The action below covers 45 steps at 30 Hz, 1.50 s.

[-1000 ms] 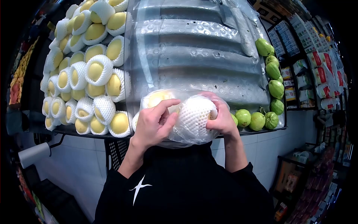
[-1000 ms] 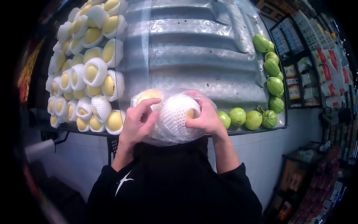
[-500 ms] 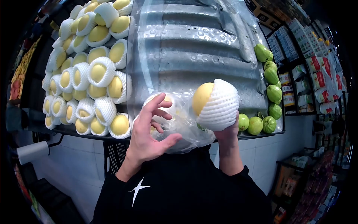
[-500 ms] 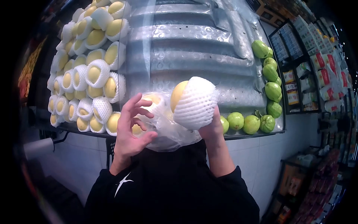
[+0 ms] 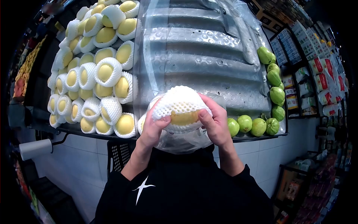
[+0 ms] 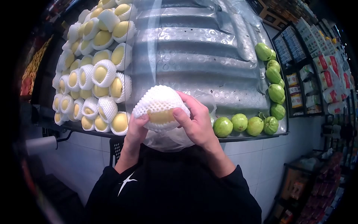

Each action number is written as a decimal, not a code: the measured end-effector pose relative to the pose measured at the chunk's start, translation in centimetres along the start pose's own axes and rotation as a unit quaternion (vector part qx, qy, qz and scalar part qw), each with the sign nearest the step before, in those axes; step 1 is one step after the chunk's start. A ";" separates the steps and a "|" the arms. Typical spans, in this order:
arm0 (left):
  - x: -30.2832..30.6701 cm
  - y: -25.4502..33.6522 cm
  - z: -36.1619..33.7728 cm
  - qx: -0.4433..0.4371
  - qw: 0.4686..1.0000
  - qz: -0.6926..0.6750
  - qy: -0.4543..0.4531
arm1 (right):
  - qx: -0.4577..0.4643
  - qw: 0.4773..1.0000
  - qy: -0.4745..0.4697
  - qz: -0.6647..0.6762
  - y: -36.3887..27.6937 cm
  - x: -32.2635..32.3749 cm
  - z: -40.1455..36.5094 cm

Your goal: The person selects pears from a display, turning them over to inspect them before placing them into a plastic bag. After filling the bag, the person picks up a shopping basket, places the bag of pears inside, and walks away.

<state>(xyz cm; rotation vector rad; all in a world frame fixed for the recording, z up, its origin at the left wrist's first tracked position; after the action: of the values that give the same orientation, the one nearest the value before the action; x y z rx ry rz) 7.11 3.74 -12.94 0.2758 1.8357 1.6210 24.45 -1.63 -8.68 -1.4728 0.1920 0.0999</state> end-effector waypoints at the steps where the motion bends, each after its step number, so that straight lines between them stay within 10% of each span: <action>1: 0.1 -0.2 -0.1 0.011 1.000 -0.027 0.011 | -0.021 1.000 0.011 0.001 0.0 0.2 0.0; 6: 0.6 -0.4 -0.4 0.047 0.996 -0.061 0.050 | -0.035 0.999 0.005 -0.007 -0.9 0.0 -0.4; 13: 0.2 2.5 -0.5 0.125 0.992 0.029 -0.004 | 0.175 0.945 -0.104 -0.256 -2.5 -1.8 -0.1; 16: 0.4 4.9 -0.7 0.037 0.984 -0.014 -0.175 | 0.132 0.990 -0.041 -0.002 -1.8 -0.6 0.1; 19: 1.3 6.8 0.5 -0.056 0.961 0.268 -0.047 | 0.036 0.975 -0.053 0.213 -0.5 0.1 0.3; 23: 0.2 5.1 1.5 -0.126 0.979 0.158 -0.028 | -0.067 0.978 -0.038 0.192 1.2 0.7 0.3; 30: 0.6 4.1 1.6 0.006 1.000 0.028 0.013 | -0.065 0.985 -0.051 0.148 1.0 0.3 0.3; 39: 0.8 2.4 1.4 -0.063 0.995 -0.071 0.028 | -0.017 1.000 -0.015 -0.010 -1.1 -0.5 0.6; 45: 1.5 2.3 1.1 -0.030 0.999 0.008 0.017 | -0.076 0.996 -0.043 -0.023 -0.9 -0.6 1.4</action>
<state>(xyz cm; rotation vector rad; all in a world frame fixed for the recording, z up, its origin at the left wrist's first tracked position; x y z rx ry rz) 6.02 5.92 -11.25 0.2382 1.8107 1.6999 24.12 -0.26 -7.57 -1.6205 0.0821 0.1417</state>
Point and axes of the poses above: each hand's wrist, its own z-axis towards the middle knuckle, its own x-axis out of the back of the hand, y = z × x, the point moved 5 cm from there along z, towards the middle knuckle, and after that the axes turned 9 degrees about z, right-handed, at the moved point
